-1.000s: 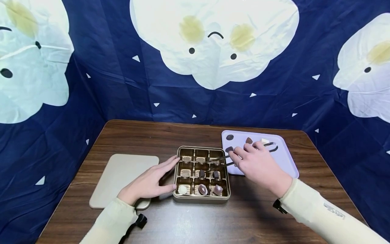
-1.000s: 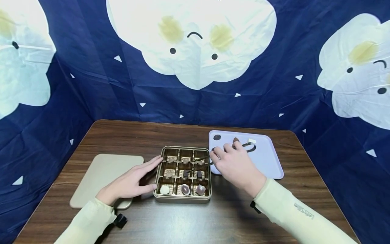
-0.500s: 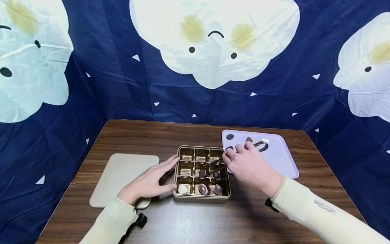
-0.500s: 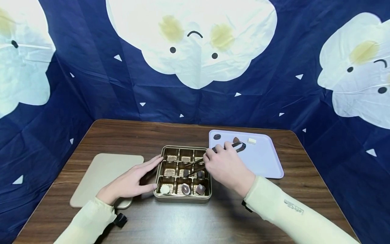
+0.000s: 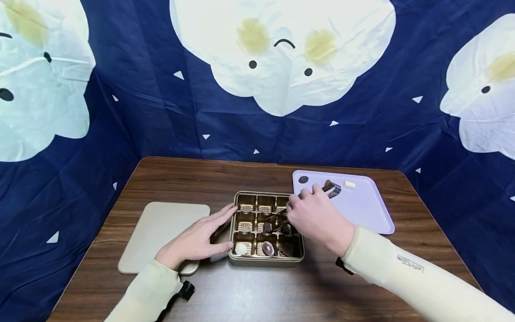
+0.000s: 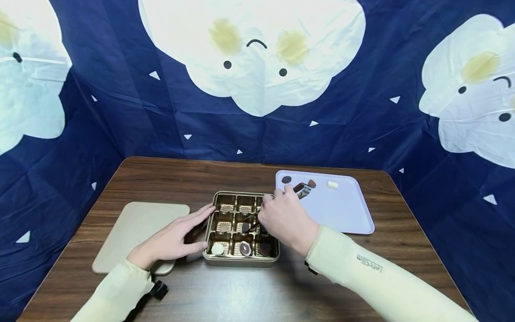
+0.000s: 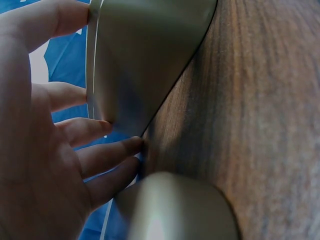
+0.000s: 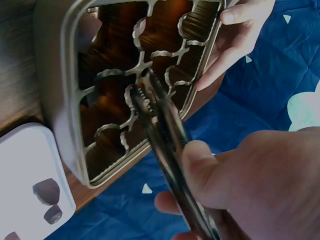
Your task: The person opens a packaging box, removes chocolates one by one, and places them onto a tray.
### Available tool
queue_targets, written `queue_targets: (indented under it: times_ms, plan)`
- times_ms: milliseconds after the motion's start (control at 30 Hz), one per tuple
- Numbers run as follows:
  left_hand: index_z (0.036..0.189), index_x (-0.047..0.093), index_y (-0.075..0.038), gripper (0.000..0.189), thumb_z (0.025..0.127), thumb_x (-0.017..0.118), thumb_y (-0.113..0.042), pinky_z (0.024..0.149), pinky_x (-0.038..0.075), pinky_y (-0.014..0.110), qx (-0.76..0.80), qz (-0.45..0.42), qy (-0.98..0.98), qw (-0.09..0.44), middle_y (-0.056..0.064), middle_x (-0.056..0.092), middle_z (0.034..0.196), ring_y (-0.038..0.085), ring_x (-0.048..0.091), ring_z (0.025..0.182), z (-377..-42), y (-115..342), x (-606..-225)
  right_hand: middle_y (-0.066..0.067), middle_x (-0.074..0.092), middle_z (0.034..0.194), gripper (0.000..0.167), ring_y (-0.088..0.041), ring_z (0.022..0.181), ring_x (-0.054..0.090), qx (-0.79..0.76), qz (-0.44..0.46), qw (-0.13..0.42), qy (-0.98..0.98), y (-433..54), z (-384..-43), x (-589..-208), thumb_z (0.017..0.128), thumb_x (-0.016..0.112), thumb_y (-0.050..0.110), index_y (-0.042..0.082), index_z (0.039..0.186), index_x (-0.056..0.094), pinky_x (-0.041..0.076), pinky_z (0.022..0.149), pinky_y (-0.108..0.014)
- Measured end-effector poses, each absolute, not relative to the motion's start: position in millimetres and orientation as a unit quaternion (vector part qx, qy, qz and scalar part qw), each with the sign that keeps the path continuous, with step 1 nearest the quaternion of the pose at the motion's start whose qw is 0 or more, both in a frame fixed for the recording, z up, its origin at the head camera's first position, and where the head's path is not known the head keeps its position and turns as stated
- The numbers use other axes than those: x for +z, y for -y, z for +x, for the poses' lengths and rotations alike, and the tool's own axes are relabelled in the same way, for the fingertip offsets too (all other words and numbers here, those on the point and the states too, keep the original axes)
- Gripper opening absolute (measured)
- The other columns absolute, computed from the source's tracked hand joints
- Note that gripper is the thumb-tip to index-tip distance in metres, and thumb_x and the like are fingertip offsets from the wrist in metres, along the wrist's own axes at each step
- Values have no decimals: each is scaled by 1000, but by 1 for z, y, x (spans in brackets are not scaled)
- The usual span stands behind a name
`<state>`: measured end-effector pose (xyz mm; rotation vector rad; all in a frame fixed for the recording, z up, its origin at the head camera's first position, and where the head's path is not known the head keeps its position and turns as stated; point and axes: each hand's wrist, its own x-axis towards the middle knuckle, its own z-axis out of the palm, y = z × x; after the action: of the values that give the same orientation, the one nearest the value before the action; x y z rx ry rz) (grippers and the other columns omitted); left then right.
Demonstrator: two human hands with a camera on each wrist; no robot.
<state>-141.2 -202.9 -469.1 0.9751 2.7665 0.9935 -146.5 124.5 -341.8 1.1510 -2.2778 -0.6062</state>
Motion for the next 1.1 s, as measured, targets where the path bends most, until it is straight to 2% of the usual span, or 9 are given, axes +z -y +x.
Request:
queue_targets:
  times_ms: [433, 767, 1100]
  plan:
    - [168, 28, -14, 92, 94, 74, -44, 118, 33, 69, 318, 317, -893, 15, 18, 29, 171, 37, 38, 152, -142, 203, -469, 1, 60, 69, 22, -22, 59, 53, -257, 410, 216, 848, -108, -147, -337, 87, 72, 13, 23, 67, 73, 42, 56, -38]
    - [168, 28, -15, 92, 94, 74, -45, 119, 34, 66, 318, 318, -893, 16, 18, 29, 171, 36, 38, 152, -143, 203, -469, 2, 61, 67, 24, -22, 59, 53, -254, 423, 236, 837, -106, -148, -342, 87, 72, 15, 25, 65, 74, 41, 58, -38]
    - [168, 29, -14, 92, 93, 74, -44, 119, 36, 63, 319, 318, -893, 18, 20, 30, 170, 37, 38, 151, -141, 203, -469, 2, 61, 69, 18, -22, 60, 52, -246, 431, 241, 834, -114, -149, -350, 87, 74, 18, 23, 70, 74, 41, 56, -38]
